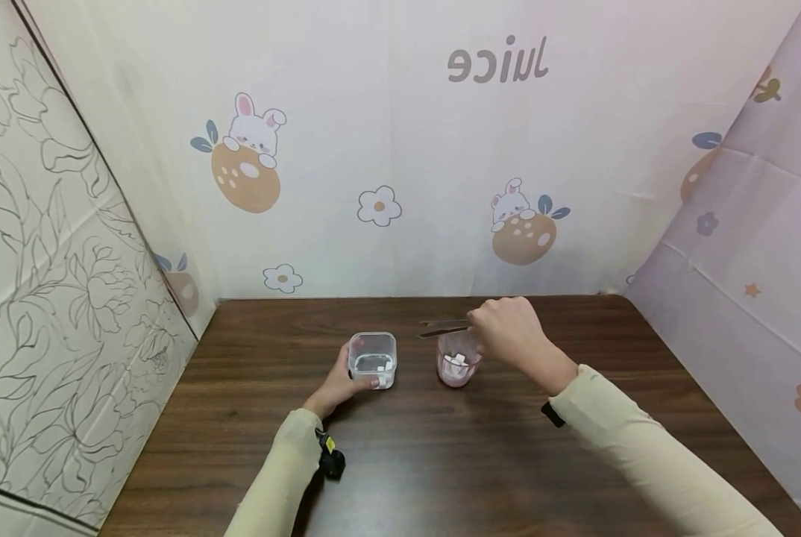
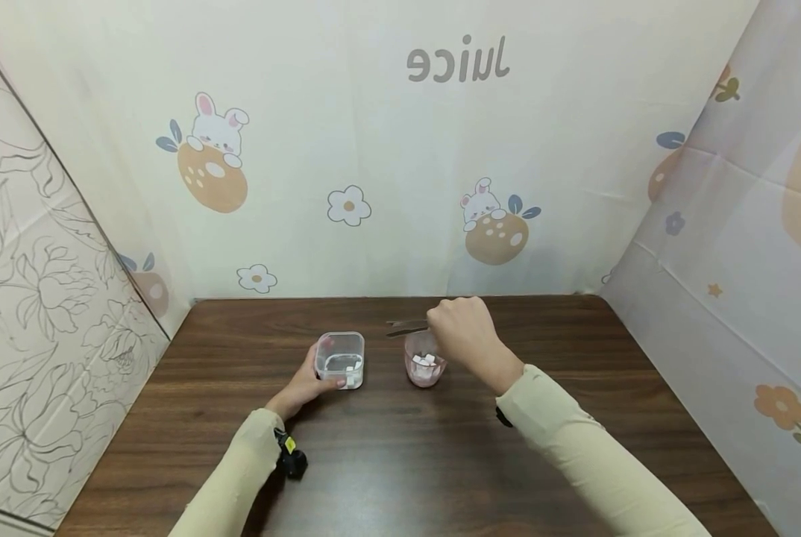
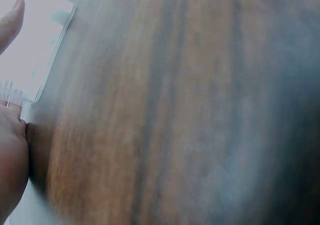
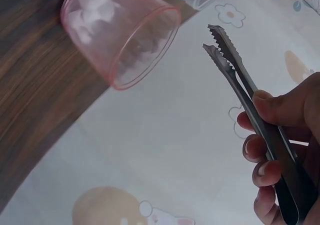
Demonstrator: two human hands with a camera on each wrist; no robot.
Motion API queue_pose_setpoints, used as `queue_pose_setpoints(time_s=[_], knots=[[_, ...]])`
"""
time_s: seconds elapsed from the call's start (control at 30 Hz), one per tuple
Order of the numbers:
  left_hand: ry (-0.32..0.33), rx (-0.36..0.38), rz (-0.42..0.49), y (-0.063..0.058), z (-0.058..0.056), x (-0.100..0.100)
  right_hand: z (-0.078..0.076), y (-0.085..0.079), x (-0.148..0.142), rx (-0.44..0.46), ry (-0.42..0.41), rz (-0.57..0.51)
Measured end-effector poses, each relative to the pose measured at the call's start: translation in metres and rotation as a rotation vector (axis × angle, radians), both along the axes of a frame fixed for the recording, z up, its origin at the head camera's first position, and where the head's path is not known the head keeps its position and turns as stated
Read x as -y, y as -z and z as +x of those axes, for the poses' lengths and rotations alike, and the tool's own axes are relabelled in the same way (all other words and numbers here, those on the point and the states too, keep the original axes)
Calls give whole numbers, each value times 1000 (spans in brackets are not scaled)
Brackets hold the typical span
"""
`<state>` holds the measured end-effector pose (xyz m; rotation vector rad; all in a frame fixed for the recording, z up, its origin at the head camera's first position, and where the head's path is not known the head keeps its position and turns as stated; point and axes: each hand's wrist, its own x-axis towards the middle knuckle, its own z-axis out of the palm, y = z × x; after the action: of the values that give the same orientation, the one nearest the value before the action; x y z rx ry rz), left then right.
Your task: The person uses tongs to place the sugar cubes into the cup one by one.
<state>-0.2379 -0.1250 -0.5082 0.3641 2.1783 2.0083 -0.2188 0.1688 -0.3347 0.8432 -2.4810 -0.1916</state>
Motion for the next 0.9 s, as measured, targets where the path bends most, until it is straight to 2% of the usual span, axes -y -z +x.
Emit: queue_pose_setpoints(time_s=[0.17, 0.4, 0.57, 0.77, 0.9], knots=[[-4, -2, 5, 2, 0, 0, -2, 2, 10, 6, -18, -7], [-40, -10, -10, 29, -15, 0, -7, 9, 24, 16, -40, 7], [-40, -21, -8, 25, -14, -1, -11, 15, 33, 20, -74, 14], [-10, -43, -21, 5, -4, 0, -14, 22, 47, 26, -115, 24], [-14, -22, -16, 14, -8, 0, -16, 28, 57, 47, -110, 68]])
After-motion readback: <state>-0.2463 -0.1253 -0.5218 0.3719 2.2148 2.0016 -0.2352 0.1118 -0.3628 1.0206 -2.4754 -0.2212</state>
